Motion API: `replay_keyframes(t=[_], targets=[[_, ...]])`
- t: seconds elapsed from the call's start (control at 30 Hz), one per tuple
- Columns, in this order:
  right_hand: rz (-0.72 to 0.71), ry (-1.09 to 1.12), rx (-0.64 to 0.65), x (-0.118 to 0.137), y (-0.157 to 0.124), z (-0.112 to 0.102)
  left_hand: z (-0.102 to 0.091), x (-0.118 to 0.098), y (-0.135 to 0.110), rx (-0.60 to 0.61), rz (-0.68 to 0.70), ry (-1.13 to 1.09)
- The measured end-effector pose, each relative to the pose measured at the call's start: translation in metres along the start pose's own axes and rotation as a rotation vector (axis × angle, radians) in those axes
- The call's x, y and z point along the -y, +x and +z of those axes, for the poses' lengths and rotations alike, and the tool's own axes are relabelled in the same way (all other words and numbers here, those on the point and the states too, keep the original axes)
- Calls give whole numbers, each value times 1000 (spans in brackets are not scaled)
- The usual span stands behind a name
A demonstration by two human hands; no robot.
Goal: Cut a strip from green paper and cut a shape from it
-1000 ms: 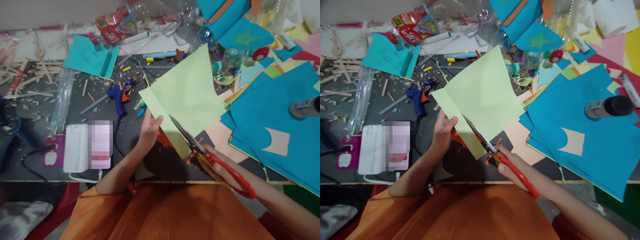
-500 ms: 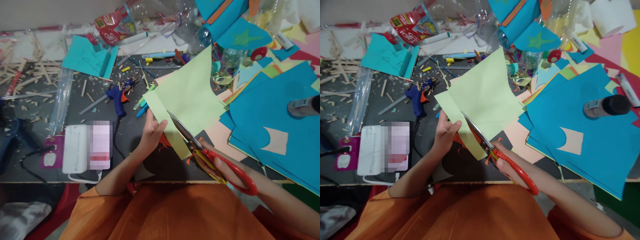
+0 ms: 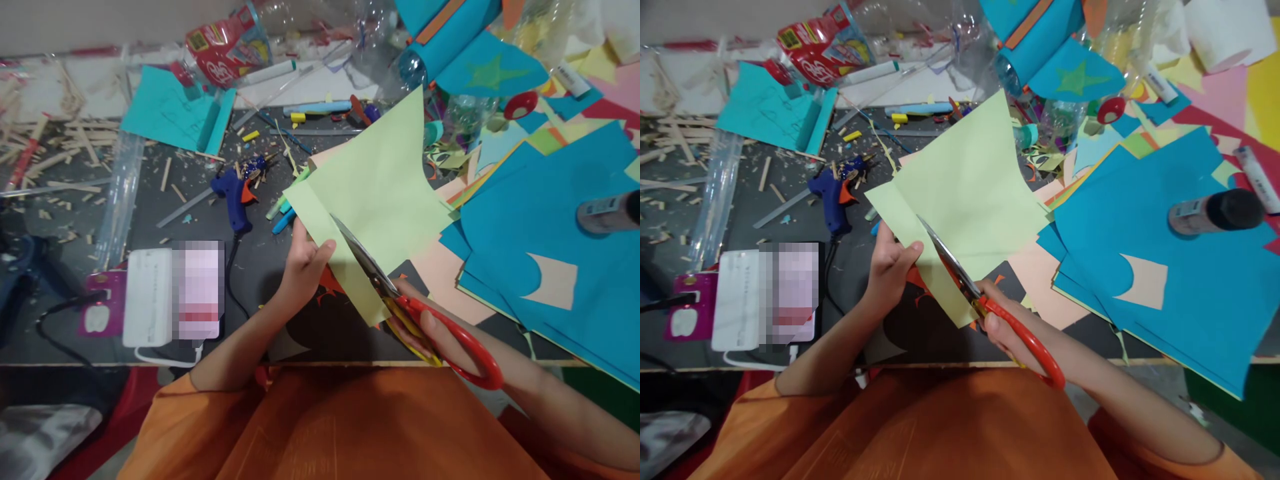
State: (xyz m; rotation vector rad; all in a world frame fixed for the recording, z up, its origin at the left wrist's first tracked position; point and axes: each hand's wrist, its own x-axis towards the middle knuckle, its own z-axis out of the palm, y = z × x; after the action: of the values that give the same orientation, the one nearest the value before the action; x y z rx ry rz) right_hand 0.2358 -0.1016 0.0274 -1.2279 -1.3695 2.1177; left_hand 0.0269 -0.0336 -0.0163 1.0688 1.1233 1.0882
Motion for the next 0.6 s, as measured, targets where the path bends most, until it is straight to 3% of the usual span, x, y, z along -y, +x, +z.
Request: replay_keyframes(t=[0.23,0.6], targets=[[13,17,31,1,0,-1,-1,1,1,-20,77,91],[54,123,-14,-5,3,5,0,0,1,53,33,19]])
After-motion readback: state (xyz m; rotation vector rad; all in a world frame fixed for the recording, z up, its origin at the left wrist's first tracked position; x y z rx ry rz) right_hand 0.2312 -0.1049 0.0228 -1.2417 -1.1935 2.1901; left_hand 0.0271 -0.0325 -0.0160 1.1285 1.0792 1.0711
